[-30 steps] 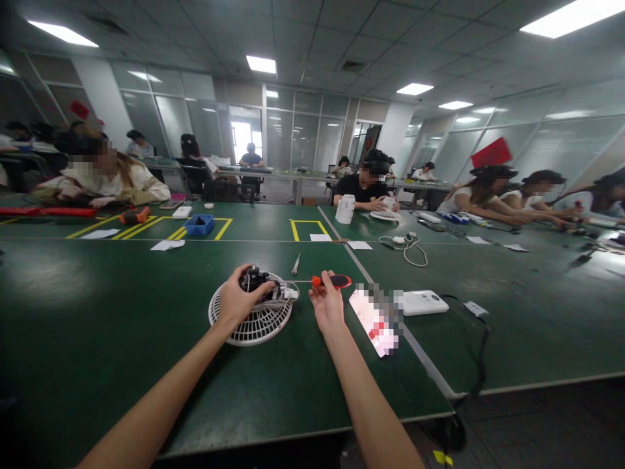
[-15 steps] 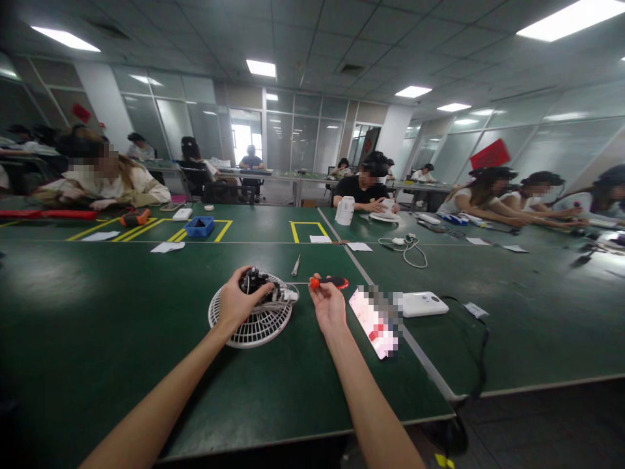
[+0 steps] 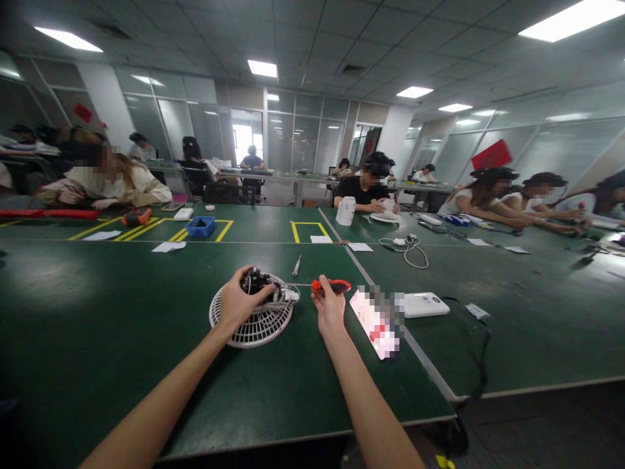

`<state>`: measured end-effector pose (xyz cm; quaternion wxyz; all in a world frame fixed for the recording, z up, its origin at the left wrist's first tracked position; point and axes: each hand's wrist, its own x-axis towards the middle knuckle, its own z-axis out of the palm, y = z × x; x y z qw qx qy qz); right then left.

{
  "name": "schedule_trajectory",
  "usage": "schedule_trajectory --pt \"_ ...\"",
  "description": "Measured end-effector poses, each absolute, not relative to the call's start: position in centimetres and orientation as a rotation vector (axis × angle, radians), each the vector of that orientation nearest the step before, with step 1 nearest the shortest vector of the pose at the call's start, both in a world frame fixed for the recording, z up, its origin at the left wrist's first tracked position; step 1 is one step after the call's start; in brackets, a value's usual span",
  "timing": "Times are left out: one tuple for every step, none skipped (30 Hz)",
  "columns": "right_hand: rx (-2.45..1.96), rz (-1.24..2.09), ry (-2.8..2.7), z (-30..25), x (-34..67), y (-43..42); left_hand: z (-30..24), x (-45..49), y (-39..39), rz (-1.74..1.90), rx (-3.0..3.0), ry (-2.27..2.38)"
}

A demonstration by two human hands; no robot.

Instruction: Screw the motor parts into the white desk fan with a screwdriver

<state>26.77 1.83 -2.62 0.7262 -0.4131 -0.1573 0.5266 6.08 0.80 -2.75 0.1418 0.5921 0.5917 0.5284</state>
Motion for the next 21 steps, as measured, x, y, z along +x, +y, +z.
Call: schedule_trajectory --pt "-0.916 1.163 -0.336 -2.50 26.74 1.78 -2.73 6.10 0.79 1.521 1.707 1.712" --pt "-0.921 1.163 -0.323 -2.40 26.71 1.74 -2.72 6.12 0.78 1.520 1.706 1.713" --pt "-0.927 1.163 -0.313 -2.31 26.69 1.70 -2.71 6.13 0.78 1.521 1.707 1.712" --pt "-0.933 1.164 -0.306 -2.25 26.68 1.67 -2.70 6.13 0.79 1.521 1.709 1.709" --pt "-0.939 1.165 -0.303 -2.22 26.68 1.66 -2.71 6.13 0.80 1.521 1.712 1.705" --pt "-0.944 1.168 -0.306 -2.23 26.70 1.66 -2.71 6.12 0.81 1.521 1.714 1.703" --pt "-0.946 1.169 -0.312 -2.27 26.73 1.67 -2.72 6.10 0.83 1.521 1.714 1.701" --pt "-0.947 1.167 -0.320 -2.33 26.76 1.70 -2.73 6.08 0.84 1.521 1.715 1.701" --pt "-0.947 1.165 -0.328 -2.41 26.80 1.74 -2.75 6.06 0.84 1.521 1.715 1.702" --pt "-0.946 1.161 -0.335 -2.48 26.84 1.78 -2.76 6.04 0.84 1.521 1.716 1.703" --pt "-0.945 1.159 -0.339 -2.54 26.88 1.82 -2.77 6.02 0.84 1.520 1.718 1.705" --pt "-0.943 1.160 -0.338 -2.57 26.92 1.85 -2.78 6.01 0.82 1.518 1.720 1.707" --pt "-0.940 1.163 -0.333 -2.57 26.95 1.87 -2.78 6.00 0.81 1.516 1.720 1.709" --pt "-0.937 1.168 -0.324 -2.53 26.98 1.87 -2.77 6.00 0.79 1.513 1.721 1.710" --pt "-0.934 1.172 -0.311 -2.46 26.99 1.85 -2.76 6.01 0.77 1.510 1.723 1.710" --pt "-0.932 1.175 -0.298 -2.38 26.99 1.82 -2.75 6.01 0.74 1.508 1.724 1.709" --pt "-0.932 1.176 -0.284 -2.28 26.99 1.78 -2.73 6.02 0.73 1.505 1.726 1.707" --pt "-0.934 1.174 -0.272 -2.20 27.00 1.75 -2.71 6.02 0.71 1.503 1.728 1.706" --pt "-0.939 1.172 -0.265 -2.15 27.01 1.72 -2.69 6.03 0.70 1.502 1.730 1.706" --pt "-0.946 1.170 -0.262 -2.14 27.04 1.72 -2.66 6.03 0.69 1.501 1.731 1.707" --pt "-0.955 1.168 -0.263 -2.17 27.08 1.76 -2.64 6.04 0.68 1.499 1.733 1.708"
